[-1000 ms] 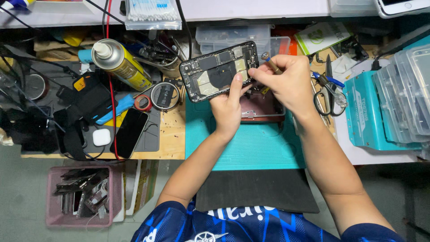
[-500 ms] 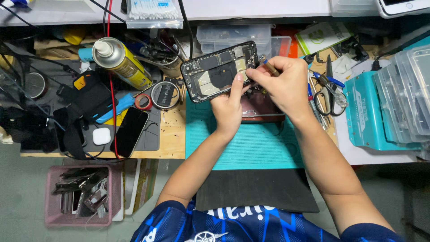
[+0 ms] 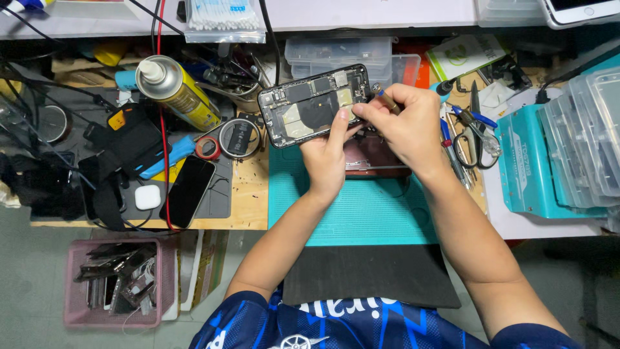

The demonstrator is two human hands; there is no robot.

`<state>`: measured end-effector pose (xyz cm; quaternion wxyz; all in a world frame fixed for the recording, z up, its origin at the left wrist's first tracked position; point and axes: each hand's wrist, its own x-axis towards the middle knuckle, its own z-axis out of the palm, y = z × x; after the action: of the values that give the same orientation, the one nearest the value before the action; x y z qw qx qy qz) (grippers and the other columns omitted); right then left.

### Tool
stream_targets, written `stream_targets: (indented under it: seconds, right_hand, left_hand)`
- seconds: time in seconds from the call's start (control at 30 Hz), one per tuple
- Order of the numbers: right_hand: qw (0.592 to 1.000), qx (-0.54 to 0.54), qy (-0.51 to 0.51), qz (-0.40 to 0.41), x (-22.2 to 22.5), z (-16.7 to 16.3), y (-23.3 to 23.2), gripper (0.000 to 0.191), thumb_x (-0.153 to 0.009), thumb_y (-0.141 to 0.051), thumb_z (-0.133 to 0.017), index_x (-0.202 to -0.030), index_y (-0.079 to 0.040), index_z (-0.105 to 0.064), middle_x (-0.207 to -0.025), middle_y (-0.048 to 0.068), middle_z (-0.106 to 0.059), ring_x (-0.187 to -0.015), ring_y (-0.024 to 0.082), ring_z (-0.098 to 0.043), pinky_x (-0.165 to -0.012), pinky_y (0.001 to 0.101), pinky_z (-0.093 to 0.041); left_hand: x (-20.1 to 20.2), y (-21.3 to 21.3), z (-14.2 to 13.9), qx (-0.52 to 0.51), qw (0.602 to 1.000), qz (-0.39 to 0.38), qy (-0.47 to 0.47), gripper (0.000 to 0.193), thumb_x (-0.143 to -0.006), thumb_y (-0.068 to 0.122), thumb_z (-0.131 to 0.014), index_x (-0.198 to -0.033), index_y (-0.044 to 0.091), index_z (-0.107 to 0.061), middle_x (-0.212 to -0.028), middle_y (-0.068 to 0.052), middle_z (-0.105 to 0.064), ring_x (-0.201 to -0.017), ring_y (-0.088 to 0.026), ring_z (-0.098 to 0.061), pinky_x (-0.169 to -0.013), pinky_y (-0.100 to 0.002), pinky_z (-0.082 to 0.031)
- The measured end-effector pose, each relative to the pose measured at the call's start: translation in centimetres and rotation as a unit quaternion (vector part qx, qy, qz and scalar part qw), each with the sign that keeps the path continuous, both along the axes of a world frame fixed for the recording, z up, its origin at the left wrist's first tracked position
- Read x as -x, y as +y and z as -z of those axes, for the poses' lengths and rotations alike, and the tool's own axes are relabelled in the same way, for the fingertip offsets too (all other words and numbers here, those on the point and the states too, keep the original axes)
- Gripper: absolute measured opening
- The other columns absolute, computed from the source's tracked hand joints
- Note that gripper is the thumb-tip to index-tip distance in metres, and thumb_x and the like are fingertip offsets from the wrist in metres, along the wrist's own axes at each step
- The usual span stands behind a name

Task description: The person repairs a smartphone at a workbench. They use a screwdriver to unscrew and remove internal components from the opened phone, handle small parts and a flex cable, reposition the phone repeatedly, and continue working on the internals with the screwdriver throughout the episode.

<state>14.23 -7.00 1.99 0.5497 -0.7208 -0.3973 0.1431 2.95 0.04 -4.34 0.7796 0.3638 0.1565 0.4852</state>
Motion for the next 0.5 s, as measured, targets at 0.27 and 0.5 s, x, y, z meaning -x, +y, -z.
stream_targets:
  seconds: [0.27, 0.5]
  right_hand:
    - [0.995, 0.010, 0.088, -0.051, -1.0, -0.4, -0.2, 0.033, -0.081, -0.014, -0.091, -0.071, -0.009, -0.060, -0.066, -0.009, -0.055, -0.060, -0.001, -0.043, -0.053, 0.0187, -0.031]
    - [0.975, -0.012, 0.207, -0.081, -1.2, 0.4, -0.1, 0.031, -0.080, -0.011, -0.090, -0.073, -0.012, -0.059, -0.067, -0.011, -0.053, -0.061, -0.001, -0.043, -0.055, 0.0187, -0.031]
  left_hand:
    - [0.6, 0.2, -0.7, -0.027, 1.000, -0.013, 0.010, 0.028, -0.097, -0.005, -0.073, -0.123, -0.005, -0.064, -0.118, -0.011, -0.069, -0.105, -0.017, -0.068, -0.096, -0.030, -0.055]
    - [0.8, 0.2, -0.9, -0.012, 1.000, -0.015, 0.016, 0.027, -0.097, -0.005, -0.072, -0.123, -0.004, -0.064, -0.117, -0.009, -0.069, -0.105, -0.015, -0.066, -0.096, -0.031, -0.054]
